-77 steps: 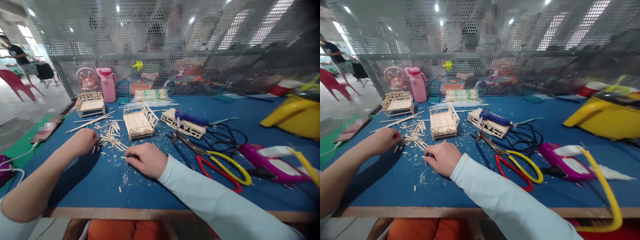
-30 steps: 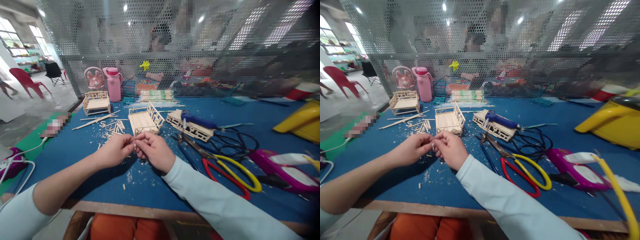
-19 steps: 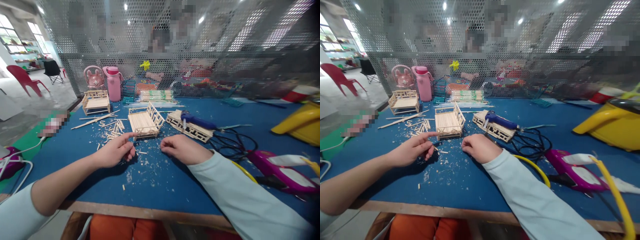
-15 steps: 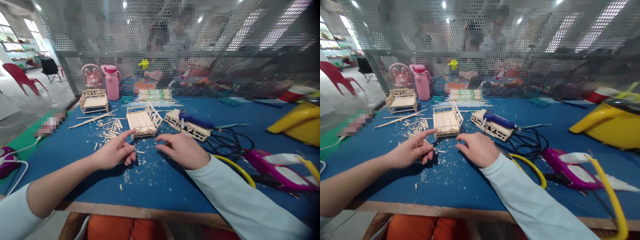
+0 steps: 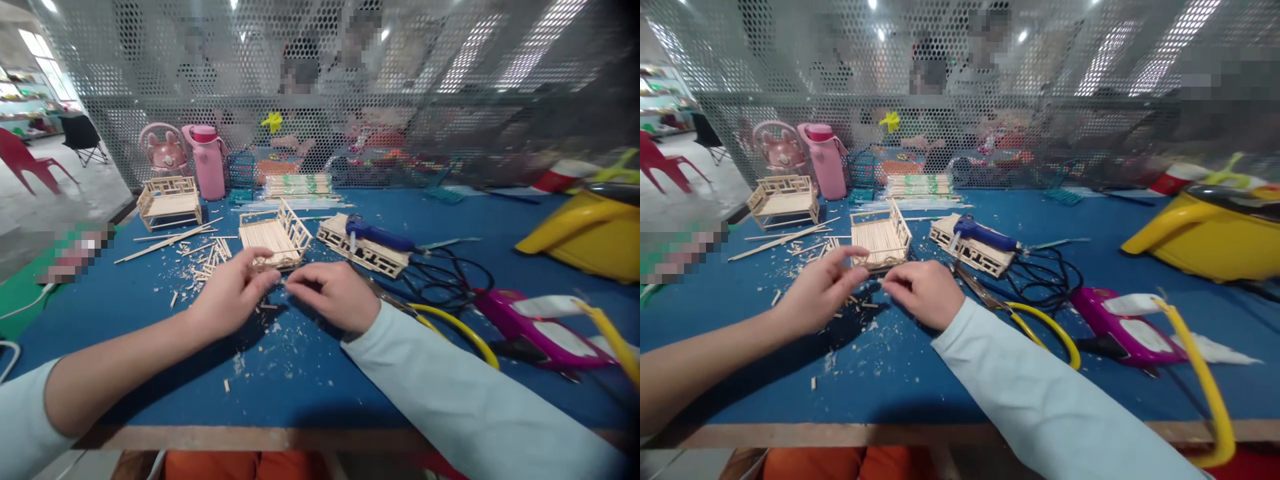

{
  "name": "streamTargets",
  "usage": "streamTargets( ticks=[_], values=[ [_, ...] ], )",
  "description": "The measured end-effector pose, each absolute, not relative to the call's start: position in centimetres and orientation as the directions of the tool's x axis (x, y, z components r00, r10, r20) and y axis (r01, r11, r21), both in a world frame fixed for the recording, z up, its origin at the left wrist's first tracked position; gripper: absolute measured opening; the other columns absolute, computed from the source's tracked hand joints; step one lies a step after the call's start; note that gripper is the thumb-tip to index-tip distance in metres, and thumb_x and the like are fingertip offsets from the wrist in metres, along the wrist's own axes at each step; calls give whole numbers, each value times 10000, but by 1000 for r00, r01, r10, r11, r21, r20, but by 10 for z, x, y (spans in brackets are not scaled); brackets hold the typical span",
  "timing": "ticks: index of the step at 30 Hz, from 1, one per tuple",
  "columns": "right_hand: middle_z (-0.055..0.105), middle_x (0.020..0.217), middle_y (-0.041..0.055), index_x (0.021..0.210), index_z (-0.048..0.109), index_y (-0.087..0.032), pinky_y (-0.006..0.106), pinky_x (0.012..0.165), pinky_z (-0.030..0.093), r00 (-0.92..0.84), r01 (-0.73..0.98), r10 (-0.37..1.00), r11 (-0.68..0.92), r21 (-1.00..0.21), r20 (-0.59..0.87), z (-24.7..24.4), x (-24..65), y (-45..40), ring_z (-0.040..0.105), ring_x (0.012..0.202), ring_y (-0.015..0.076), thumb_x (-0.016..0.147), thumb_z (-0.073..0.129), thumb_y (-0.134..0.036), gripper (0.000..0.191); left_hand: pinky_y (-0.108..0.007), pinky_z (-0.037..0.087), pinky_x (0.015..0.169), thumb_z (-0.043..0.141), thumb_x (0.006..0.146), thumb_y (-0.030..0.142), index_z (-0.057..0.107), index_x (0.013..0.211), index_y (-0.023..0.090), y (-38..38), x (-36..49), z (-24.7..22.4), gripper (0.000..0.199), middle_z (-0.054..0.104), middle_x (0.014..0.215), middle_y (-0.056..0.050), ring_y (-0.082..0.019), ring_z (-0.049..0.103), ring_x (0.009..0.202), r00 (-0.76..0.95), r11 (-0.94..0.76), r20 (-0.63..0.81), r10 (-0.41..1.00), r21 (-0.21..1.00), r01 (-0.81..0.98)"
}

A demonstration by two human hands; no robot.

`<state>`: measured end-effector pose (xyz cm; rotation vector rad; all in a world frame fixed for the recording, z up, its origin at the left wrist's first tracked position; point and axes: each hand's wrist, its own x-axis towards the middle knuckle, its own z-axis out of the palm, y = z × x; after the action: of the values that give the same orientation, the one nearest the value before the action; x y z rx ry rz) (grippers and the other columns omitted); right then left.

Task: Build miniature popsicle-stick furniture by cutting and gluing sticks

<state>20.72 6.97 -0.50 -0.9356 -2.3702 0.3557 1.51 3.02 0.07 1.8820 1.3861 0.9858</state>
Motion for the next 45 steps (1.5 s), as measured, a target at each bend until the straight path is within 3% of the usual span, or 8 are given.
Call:
streamTargets(
  ticks=[3, 5, 7, 12, 22, 29, 38, 45],
  values=[
    [720, 696, 21, 761, 723, -174, 236, 611, 414, -417, 664, 781, 611, -431, 466, -7, 205, 77, 608, 604, 119, 821, 606, -263, 159, -249, 383, 564, 518, 820, 211, 465, 1119, 160, 46, 8, 9, 308, 533, 709, 22, -108, 486, 603, 40, -448, 512, 858, 708, 545],
    [722, 696, 28, 754, 727, -174, 246, 608, 404, -373, 715, 786, 582, -388, 492, -7, 201, 79, 610, 608, 128, 816, 610, -271, 164, -267, 442, 732, 512, 752, 108, 424, 1180, 161, 58, 6, 13, 440, 601, 969, -55, -144, 566, 877, 115, -492, 505, 855, 723, 485],
    [728, 716, 31, 753, 725, -181, 253, 610, 395, -372, 752, 786, 567, -335, 495, -7, 197, 79, 620, 630, 137, 815, 605, -266, 160, -308, 438, 864, 496, 703, 51, 400, 1227, 143, 69, 9, 15, 541, 612, 1074, -99, -168, 565, 1014, 218, -448, 391, 894, 787, 423],
    [734, 781, 44, 761, 708, -181, 264, 602, 367, -391, 816, 773, 542, -201, 500, -8, 191, 74, 638, 689, 153, 845, 560, -273, 194, -320, 488, 775, 534, 688, 51, 385, 1277, 115, 77, 19, 10, 611, 645, 973, -102, -172, 619, 886, 309, -308, 192, 931, 869, 387],
    [726, 799, 46, 794, 702, -178, 268, 594, 331, -386, 841, 768, 521, -148, 512, -9, 188, 74, 627, 708, 151, 869, 538, -284, 208, -256, 481, 683, 575, 768, 136, 401, 1248, 127, 80, 18, 3, 511, 620, 820, -24, -131, 613, 767, 300, -329, 217, 929, 854, 402],
    [722, 795, 60, 791, 681, -165, 276, 585, 301, -449, 838, 711, 545, -21, 542, -10, 187, 71, 628, 719, 161, 905, 482, -287, 260, -255, 458, 653, 609, 767, 177, 432, 1208, 132, 77, 22, 4, 477, 600, 749, 7, -123, 593, 698, 247, -313, 224, 943, 849, 425],
    [729, 838, 40, 932, 674, -185, 262, 599, 334, -375, 849, 753, 513, -125, 541, -8, 189, 70, 647, 747, 167, 871, 560, -295, 171, -246, 460, 658, 584, 775, 120, 450, 1163, 138, 75, 26, 4, 411, 628, 759, 5, -114, 604, 686, 133, -257, 220, 966, 854, 453],
    [744, 867, 46, 962, 701, -208, 286, 620, 388, -310, 877, 815, 444, -185, 489, -12, 193, 71, 668, 755, 198, 853, 570, -283, 186, -252, 487, 704, 583, 774, 109, 470, 1144, 142, 71, 27, 0, 388, 654, 772, -9, -122, 631, 723, 89, -309, 311, 946, 789, 531]
  ],
)
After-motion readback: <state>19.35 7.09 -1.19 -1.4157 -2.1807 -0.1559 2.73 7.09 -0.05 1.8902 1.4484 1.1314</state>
